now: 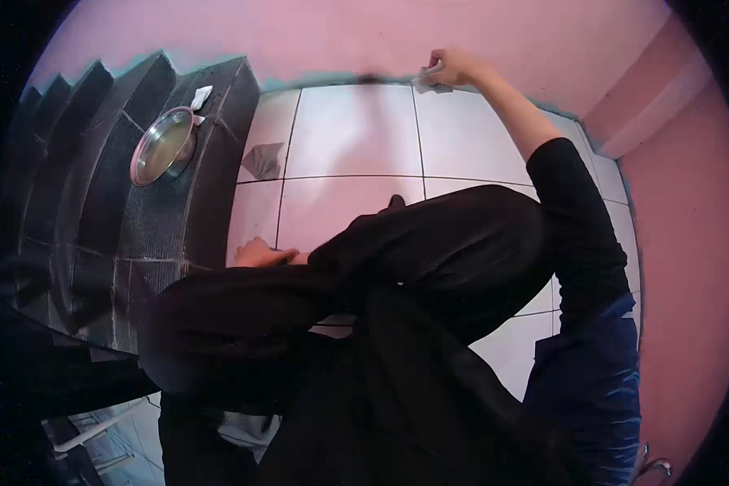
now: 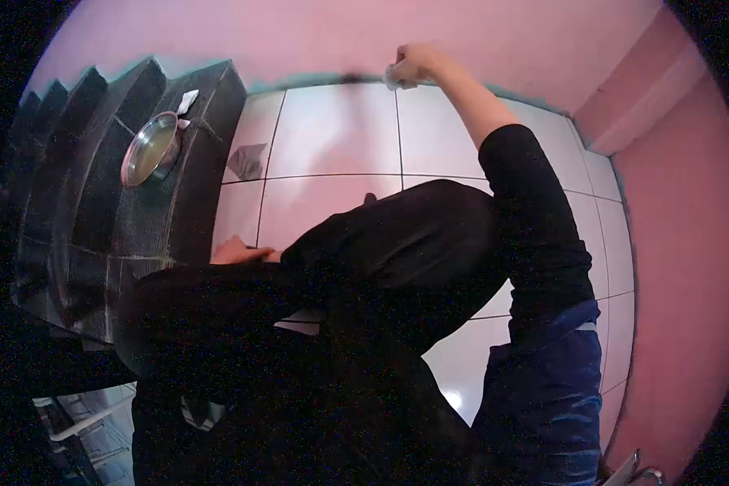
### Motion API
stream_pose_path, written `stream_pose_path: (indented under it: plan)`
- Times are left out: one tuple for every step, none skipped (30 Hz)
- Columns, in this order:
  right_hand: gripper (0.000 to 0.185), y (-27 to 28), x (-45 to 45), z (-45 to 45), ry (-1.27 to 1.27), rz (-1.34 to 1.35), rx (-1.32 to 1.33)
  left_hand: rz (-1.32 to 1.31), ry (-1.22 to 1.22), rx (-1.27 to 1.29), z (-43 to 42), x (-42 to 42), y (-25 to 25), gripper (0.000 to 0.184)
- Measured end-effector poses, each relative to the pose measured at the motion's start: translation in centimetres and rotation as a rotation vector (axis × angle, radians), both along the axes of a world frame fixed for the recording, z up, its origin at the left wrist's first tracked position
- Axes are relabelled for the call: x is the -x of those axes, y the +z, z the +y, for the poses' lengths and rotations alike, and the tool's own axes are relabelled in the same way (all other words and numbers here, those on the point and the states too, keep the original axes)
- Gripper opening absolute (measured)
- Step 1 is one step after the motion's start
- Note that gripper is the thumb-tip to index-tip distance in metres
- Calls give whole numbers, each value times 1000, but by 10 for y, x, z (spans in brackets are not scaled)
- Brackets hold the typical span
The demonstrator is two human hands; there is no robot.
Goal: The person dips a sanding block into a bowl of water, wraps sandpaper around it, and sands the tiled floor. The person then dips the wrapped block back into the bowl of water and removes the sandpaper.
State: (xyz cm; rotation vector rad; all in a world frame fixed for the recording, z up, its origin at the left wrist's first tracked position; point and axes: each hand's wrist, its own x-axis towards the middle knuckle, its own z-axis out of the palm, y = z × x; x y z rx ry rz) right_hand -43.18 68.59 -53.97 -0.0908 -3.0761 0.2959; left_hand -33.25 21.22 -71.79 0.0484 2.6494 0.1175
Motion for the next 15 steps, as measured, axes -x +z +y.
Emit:
stream_pose_path:
  plan:
    - [45,-4,0,8,17,3,1,-155,79,-75,-6,3,3,83]
    - [45,-6,-1,10,34,5,3,-155,80,-73,-7,3,0,83]
    - [45,0,-5,10,31,1,-4,-15,46,-15,-8,0,4,82]
    - [45,-3,-5,12,27,-6,-54,133,14,53,-8,2,5,81]
    - [45,-6,-6,14,21,-12,-101,136,10,59,-8,6,10,81]
    - [45,-8,-6,13,15,-14,-96,258,-20,65,-7,12,17,79]
    - [45,-13,-7,12,28,-30,-85,381,-49,71,-6,16,20,77]
    - [45,-17,-6,11,43,-42,-76,385,-52,74,-14,27,20,77]
    - [45,-20,-8,9,41,-37,-74,333,4,86,-32,43,20,76]
    - [45,-26,-10,8,63,-39,-77,282,61,101,-47,54,19,74]
    - [44,-27,-12,4,85,-46,-85,283,60,101,-58,60,20,74]
    - [44,-29,-14,0,85,-46,-83,214,103,91,-66,63,22,74]
    - [44,-30,-15,-3,96,-51,-108,147,147,81,-71,66,23,73]
    - [43,-32,-18,-7,104,-53,-132,151,143,82,-64,65,28,73]
    - [43,-30,-24,-13,79,-70,-140,130,99,176,-50,59,37,71]
